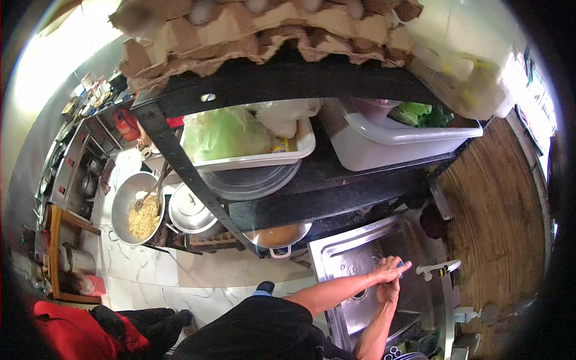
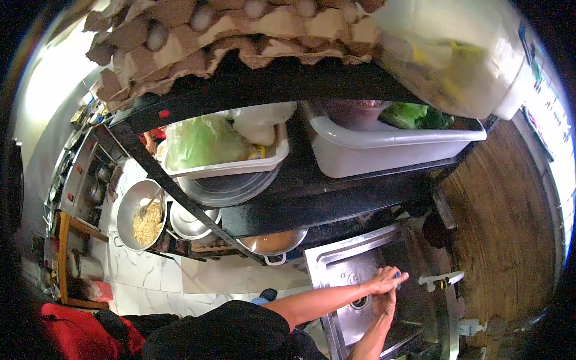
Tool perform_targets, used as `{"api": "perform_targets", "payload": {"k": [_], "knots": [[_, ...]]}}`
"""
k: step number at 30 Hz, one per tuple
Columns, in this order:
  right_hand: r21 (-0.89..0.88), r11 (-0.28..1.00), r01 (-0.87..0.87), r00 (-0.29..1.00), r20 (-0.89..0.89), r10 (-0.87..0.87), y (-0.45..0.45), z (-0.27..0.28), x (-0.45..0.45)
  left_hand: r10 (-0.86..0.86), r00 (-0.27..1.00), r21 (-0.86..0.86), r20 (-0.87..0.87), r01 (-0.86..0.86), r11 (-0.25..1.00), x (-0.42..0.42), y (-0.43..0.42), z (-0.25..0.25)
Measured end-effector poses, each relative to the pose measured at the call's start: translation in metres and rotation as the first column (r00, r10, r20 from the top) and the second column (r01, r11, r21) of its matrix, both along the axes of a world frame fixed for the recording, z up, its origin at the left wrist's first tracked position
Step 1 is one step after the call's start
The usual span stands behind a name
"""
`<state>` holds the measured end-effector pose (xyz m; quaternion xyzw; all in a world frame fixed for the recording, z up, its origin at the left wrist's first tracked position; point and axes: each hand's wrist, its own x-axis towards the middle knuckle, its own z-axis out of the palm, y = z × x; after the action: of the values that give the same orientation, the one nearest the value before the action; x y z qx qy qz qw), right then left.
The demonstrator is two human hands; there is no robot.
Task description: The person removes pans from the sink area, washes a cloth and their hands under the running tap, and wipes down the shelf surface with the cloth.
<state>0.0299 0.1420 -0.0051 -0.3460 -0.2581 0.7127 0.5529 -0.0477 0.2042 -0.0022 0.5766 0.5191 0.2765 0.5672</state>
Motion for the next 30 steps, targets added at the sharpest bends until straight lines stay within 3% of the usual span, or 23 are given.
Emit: {"api": "perform_targets", "payload": {"k": [3,4,6,7,10,12,15,20,23,28,30], "knots": [[0.015,1.000,-0.019,0.990,0.138,0.017,0.005,0.000,0.014,-0.351,0.911,0.173,-0.215,0.390,0.905,-0.015,-0.007,0.029],[0.024,0.999,-0.023,0.984,0.176,0.019,0.005,0.001,0.020,-0.409,0.880,0.194,-0.242,0.457,0.868,-0.027,-0.010,0.049],[0.046,0.998,-0.034,0.969,0.246,0.021,0.008,0.004,0.033,-0.490,0.846,0.422,-0.212,0.531,0.734,-0.039,-0.009,0.058],[0.056,0.998,-0.042,0.961,0.275,0.025,0.009,0.007,0.039,-0.498,0.844,0.631,-0.197,0.498,0.595,-0.024,-0.002,0.037],[0.088,0.992,-0.090,0.929,0.367,0.051,0.015,0.008,0.056,-0.351,0.723,0.657,-0.595,0.689,0.306,-0.021,-0.004,0.042],[0.103,0.985,-0.135,0.896,0.436,0.077,0.017,0.009,0.067,-0.268,0.767,0.693,-0.583,0.642,0.329,-0.004,0.007,0.016],[0.119,0.968,-0.223,0.827,0.549,0.123,0.022,0.004,0.083,-0.236,0.785,0.723,-0.572,0.619,0.308,-0.023,0.003,0.029],[0.102,0.915,-0.391,0.622,0.762,0.180,0.028,0.002,0.090,-0.117,0.871,0.812,-0.477,0.487,0.320,-0.005,0.005,-0.014],[0.080,0.883,-0.463,0.482,0.859,0.175,0.033,-0.004,0.088,-0.136,0.842,0.765,-0.522,0.533,0.361,-0.021,-0.002,0.013],[0.021,0.896,-0.444,0.338,0.930,0.146,0.032,-0.004,0.064,-0.038,0.819,0.713,-0.573,0.521,0.469,0.000,0.002,-0.013],[0.055,0.909,-0.412,0.304,0.949,0.081,0.032,-0.028,0.070,-0.025,0.802,0.691,-0.597,0.529,0.493,0.006,0.003,-0.022]]}}
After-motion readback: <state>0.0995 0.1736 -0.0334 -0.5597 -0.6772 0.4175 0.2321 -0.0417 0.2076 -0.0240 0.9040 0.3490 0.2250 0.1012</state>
